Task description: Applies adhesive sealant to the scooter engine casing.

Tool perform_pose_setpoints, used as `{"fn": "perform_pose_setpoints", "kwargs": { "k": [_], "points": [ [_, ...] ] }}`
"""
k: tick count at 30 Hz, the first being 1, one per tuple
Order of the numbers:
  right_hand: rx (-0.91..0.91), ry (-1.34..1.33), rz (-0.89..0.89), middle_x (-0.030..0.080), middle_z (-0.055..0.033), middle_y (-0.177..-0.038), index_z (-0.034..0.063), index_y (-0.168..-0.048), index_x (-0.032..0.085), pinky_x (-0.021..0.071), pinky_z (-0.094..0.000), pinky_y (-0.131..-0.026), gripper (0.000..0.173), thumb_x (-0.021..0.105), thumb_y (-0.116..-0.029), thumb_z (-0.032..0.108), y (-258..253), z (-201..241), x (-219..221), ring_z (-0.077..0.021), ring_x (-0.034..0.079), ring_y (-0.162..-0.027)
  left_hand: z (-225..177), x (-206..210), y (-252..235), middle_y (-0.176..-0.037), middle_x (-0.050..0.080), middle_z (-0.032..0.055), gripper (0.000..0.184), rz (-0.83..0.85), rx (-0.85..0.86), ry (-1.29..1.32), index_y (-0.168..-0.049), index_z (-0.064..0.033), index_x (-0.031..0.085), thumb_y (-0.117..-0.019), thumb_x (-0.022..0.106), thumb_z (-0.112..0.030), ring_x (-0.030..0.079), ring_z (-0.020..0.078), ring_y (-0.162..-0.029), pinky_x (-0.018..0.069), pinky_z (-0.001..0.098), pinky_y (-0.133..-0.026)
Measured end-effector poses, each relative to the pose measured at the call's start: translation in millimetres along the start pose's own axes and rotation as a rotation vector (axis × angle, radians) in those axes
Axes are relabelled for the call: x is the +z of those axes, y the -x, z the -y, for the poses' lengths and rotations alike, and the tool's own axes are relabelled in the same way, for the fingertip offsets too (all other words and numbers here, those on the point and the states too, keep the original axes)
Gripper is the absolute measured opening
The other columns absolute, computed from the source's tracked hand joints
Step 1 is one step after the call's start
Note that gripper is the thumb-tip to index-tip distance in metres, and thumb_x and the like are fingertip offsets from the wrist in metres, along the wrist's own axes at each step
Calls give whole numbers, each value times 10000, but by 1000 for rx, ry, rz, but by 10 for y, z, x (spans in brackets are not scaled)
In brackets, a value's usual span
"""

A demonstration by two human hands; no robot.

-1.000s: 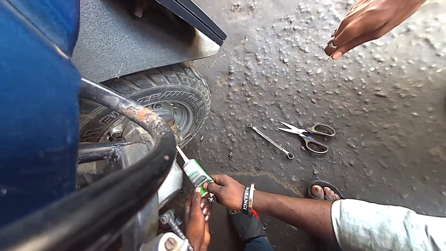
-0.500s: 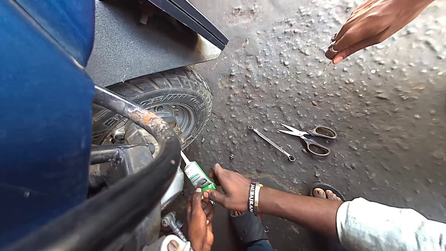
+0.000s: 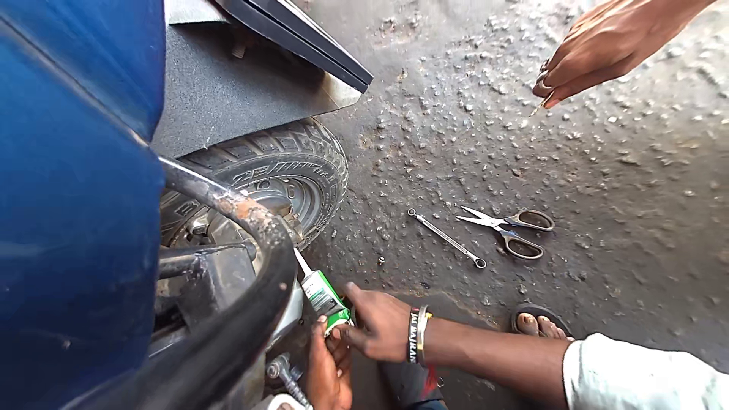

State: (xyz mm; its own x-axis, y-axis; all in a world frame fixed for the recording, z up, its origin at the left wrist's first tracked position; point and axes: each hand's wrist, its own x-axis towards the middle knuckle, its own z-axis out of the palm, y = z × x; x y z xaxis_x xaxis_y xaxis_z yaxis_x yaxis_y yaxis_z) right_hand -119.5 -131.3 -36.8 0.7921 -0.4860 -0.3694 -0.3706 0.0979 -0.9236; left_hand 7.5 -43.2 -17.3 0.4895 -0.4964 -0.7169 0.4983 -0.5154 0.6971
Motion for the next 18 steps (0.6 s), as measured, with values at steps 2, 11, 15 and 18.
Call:
{"fn": "perform_pose_setpoints", "kwargs": {
  "k": [2, 11, 15, 18],
  "points": [
    [17, 166, -17, 672, -162, -1131, 71, -1372, 493, 558, -568, -864, 530, 550, -1029, 470, 10, 63, 5, -341, 694, -1013, 18, -7, -11, -461, 340, -83, 512, -15, 23, 10, -677, -145, 495, -1125, 289, -285, 279, -18, -338, 243, 127, -336],
    [129, 315, 34, 684, -200, -1035, 35, -1237, 570, 545, -576, -842, 400, 468, -1073, 386, -15, 209, -25, -392, 692, -1010, -25, -5, -80, -468, 374, -87, 476, 41, -41, 47, -743, -136, 536, -1118, 276, -274, 291, -23, -324, 254, 124, -320],
    [168, 203, 21, 689, -186, -1003, 51, -1192, 601, 542, -577, -834, 363, 498, -1058, 372, -76, 214, -7, -379, 693, -989, -44, -37, -85, -472, 376, -84, 487, 68, -60, 80, -746, -143, 527, -1122, 257, -293, 298, -25, -327, 256, 125, -319],
    [235, 30, 6, 690, -179, -1013, 52, -1161, 653, 526, -563, -860, 354, 536, -1045, 365, -112, 188, -23, -345, 683, -985, -23, -68, -93, -467, 361, -88, 512, 97, -50, 62, -715, -146, 518, -1122, 245, -295, 294, -25, -331, 257, 122, -328]
  ]
}}
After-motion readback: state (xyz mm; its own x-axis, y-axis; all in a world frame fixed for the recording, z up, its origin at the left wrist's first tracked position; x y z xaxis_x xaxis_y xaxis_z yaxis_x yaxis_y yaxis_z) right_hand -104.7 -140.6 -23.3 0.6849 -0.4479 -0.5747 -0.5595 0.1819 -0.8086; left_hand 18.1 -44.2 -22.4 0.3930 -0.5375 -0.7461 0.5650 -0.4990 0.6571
